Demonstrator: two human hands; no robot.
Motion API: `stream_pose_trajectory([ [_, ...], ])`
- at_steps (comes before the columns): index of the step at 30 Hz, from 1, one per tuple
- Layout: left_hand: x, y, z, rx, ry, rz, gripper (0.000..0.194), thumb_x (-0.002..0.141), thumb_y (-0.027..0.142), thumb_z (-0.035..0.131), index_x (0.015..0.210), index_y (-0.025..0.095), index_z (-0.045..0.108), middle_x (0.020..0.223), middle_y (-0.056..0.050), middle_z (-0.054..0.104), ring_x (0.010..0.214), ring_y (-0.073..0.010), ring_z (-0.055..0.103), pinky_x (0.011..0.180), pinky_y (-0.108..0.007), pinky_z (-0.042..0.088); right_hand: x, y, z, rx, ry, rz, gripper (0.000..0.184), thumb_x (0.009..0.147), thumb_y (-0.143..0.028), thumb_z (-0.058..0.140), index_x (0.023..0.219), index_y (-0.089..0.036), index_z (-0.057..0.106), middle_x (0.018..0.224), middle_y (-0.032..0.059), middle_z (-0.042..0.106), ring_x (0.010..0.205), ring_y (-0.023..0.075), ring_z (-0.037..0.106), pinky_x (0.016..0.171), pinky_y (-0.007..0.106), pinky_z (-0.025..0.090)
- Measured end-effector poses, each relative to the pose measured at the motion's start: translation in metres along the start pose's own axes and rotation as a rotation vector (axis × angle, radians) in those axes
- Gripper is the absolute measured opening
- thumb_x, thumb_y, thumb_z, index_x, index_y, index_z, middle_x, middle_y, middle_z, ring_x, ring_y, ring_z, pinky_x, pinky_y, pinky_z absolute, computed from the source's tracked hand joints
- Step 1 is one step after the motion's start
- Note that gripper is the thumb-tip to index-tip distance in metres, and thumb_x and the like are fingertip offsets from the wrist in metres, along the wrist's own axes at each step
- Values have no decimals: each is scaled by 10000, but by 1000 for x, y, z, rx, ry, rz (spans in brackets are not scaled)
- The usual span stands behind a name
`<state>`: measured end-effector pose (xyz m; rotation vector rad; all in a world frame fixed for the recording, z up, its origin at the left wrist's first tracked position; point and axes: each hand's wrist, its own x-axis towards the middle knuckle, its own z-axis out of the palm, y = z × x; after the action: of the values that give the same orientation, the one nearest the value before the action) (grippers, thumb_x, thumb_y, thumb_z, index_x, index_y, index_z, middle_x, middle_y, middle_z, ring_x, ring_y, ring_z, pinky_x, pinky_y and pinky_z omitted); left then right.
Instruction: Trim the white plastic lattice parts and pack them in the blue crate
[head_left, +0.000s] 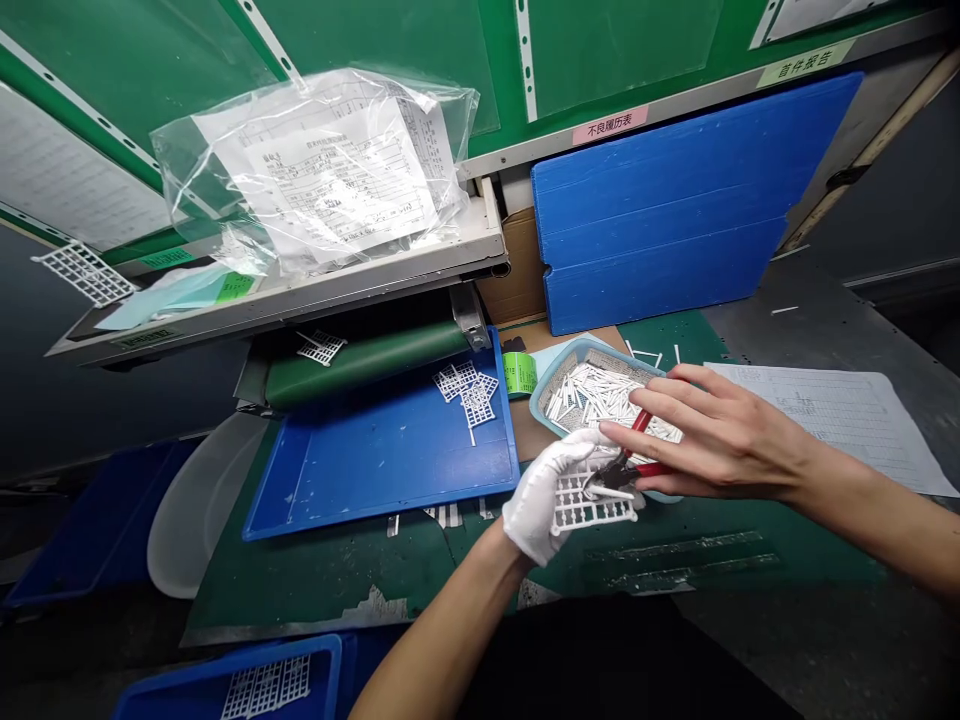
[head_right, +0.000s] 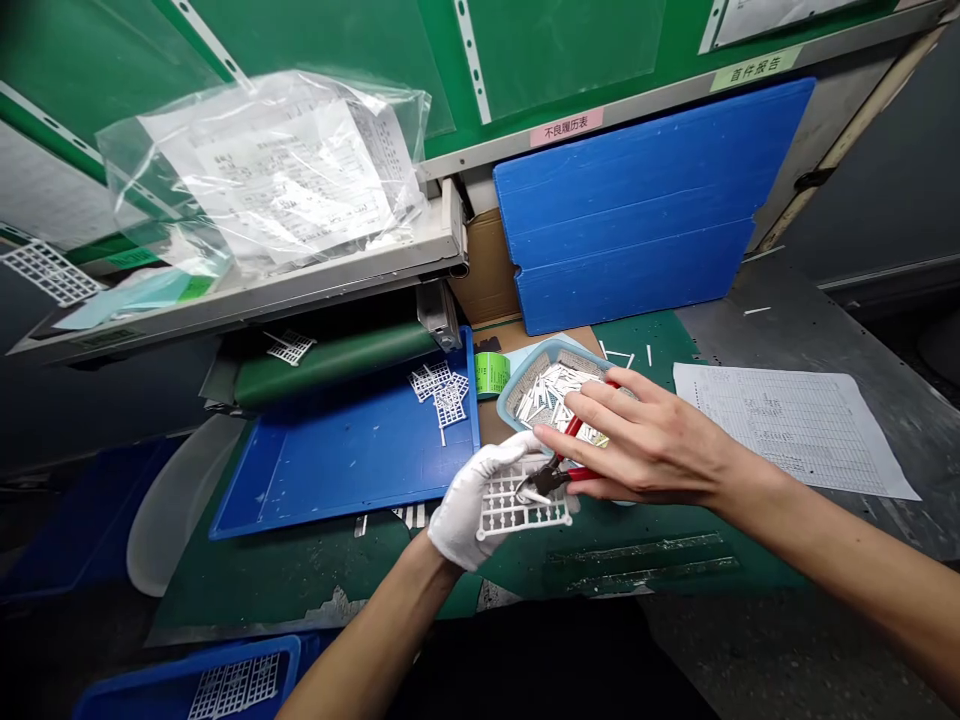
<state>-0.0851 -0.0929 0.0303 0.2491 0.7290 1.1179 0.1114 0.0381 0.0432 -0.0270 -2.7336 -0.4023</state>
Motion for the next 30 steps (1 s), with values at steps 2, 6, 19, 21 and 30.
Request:
stream_pose_trajectory([
  [2, 0, -1, 0, 13, -41, -64, 353, 862, 330, 574, 1142, 129, 648, 952, -78, 739, 804, -249, 724, 774, -363, 541, 0, 2, 2, 18, 19, 26, 731, 876, -661, 555, 1403, -158, 488, 1184, 173, 629, 1143, 337, 543, 951, 518, 460],
  [6, 4, 0, -2, 11, -64, -142, 381, 806, 334, 628, 1113, 108, 637, 969, -124, 731, 775, -246, 728, 748, -343, 538, 2, 5, 8, -19, 81, 15, 748, 844, -740, 518, 1154, -68, 627, 1083, 198, 629, 1047, 339, 561, 898, 492, 487],
  [19, 44, -23, -1, 19, 250, 313, 301, 772, 308, 671, 1025, 154, 610, 877, -77, 704, 805, -221, 672, 784, -363, 516, -33, -53, 44, 136, -62, 666, 453, 920, -579, 527, 904, -138, 627, 819, 78, 599, 777, 199, 528, 591, 285, 329],
  [21, 66, -37, -7, 82, 307, 467, 258, 800, 304, 651, 1017, 171, 607, 920, -70, 685, 850, -208, 659, 829, -354, 502, -37, -71, 55, 237, -135, 901, 471, 934, -613, 473, 824, -178, 614, 763, 59, 604, 746, 197, 549, 580, 292, 292],
  [30, 90, -66, -49, -68, 664, 500, 363, 721, 173, 686, 1070, 156, 590, 975, -85, 704, 889, -221, 691, 858, -370, 528, -31, -117, 70, 554, -371, 1473, 659, 952, -689, 243, 562, -244, 534, 526, 58, 561, 547, 230, 554, 538, 313, 327],
])
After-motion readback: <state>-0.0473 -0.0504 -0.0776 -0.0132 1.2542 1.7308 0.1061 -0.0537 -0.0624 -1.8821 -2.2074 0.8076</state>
